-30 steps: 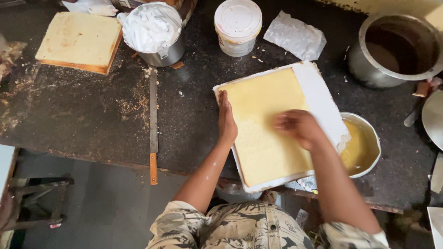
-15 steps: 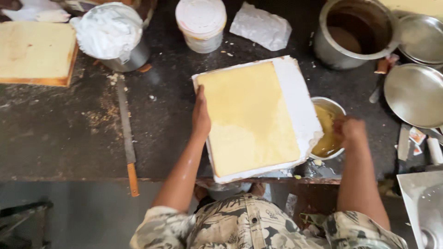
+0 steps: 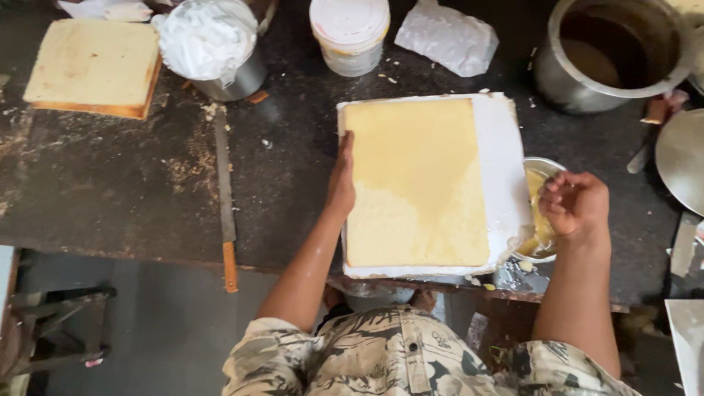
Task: The person prepares a large rectangular cake by placing a layer of sponge on a board, applying a clear liquid, spreading a thick white cream over the surface using a spatula, and then drizzling and spreading a yellow glaze on top.
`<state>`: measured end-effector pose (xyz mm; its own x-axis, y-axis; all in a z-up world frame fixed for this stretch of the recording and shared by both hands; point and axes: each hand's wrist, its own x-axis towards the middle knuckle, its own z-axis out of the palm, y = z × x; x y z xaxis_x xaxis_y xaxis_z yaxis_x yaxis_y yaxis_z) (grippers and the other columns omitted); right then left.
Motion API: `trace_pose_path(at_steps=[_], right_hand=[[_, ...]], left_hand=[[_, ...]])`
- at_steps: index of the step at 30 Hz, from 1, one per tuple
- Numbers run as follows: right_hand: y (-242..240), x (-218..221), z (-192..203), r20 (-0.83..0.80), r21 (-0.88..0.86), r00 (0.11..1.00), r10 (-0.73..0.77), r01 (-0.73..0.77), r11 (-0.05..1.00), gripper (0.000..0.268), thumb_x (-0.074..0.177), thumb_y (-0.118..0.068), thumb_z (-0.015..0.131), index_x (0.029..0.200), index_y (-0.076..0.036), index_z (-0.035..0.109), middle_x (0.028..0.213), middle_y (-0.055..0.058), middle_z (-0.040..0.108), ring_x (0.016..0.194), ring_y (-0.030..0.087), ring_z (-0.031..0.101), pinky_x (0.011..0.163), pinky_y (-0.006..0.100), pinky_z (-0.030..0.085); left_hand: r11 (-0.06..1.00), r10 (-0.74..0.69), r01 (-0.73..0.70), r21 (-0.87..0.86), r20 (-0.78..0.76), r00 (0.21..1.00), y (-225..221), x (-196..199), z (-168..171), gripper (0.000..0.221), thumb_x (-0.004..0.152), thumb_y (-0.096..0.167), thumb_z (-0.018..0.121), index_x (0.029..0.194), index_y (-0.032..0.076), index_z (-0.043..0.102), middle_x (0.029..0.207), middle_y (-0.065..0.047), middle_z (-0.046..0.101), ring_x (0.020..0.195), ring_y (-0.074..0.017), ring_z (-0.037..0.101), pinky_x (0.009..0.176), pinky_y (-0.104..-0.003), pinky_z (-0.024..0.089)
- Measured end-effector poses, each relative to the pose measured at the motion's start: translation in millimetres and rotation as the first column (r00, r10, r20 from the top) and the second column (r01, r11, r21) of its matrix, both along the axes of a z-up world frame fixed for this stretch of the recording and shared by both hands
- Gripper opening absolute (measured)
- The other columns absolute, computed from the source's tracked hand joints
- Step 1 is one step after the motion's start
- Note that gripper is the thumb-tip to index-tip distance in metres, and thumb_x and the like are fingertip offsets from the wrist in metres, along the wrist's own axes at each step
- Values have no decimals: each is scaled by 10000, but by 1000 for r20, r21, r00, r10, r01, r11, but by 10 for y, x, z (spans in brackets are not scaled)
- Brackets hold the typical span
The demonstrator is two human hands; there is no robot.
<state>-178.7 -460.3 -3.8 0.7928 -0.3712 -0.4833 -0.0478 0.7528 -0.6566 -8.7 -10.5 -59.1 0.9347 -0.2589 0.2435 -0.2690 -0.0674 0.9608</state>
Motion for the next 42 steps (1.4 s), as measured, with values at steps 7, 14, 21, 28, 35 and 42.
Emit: trace_pose_path(at_steps=[7, 14, 21, 28, 35, 42], right_hand=[[2024, 924, 706, -290, -344, 807, 515, -590, 730, 245, 1014, -122, 481, 972, 34, 665, 843, 134, 677, 750, 249, 647, 706, 373, 571], [1740, 735, 1058, -48, -608, 946, 319, -282, 742, 235, 1014, -48, 451, 1025, 32, 672, 947, 177, 724, 858, 293, 731, 809, 387, 621], [-35, 77, -176, -403, -755, 890, -213, -192, 628, 269, 1012, -75, 436, 1050, -10, 694, 861, 90, 694, 693, 195, 644, 557, 349, 480], [-81, 229, -928, -518, -345, 834, -188, -2, 939, 281, 971, -158, 355, 961, -47, 612, 856, 115, 684, 664, 221, 673, 482, 378, 573], [-403, -29, -585, -48, 129, 997, -55, 61, 990, 224, 944, -135, 464, 808, -14, 595, 778, 99, 599, 596, 114, 487, 428, 195, 331], [1239, 633, 460, -334, -347, 865, 374, -482, 804, 213, 1006, -163, 505, 953, -1, 633, 874, 134, 665, 749, 202, 642, 654, 310, 557]], left_hand=[[995, -99, 100, 14, -33, 995, -86, 162, 109, 711, 1115, 516, 127, 1638, 48, 235, 1740, -130, 146, 1616, -242, 107, 1305, -355, 70], [990, -122, 127, 60, -83, 989, -144, 208, 171, 727, 1098, 536, 128, 1631, 49, 216, 1741, -134, 138, 1614, -244, 80, 1298, -362, 51], [965, -226, 182, -188, -247, 942, -64, 246, 518, 768, 1074, 585, 208, 1599, 42, 348, 1711, -146, 228, 1594, -246, 171, 1278, -349, 126], [976, -215, 204, -73, -197, 957, 295, -414, 655, 757, 1082, 584, 198, 1583, 40, 359, 1701, -151, 292, 1594, -253, 211, 1279, -348, 123], [966, -258, 255, -38, -176, 950, 249, -245, 515, 769, 1082, 595, 156, 1596, 59, 354, 1711, -134, 254, 1600, -242, 181, 1286, -346, 98], [951, -298, 309, 6, -241, 924, 184, -99, 627, 823, 1041, 651, 150, 1595, 80, 358, 1717, -119, 232, 1595, -233, 164, 1274, -347, 86]])
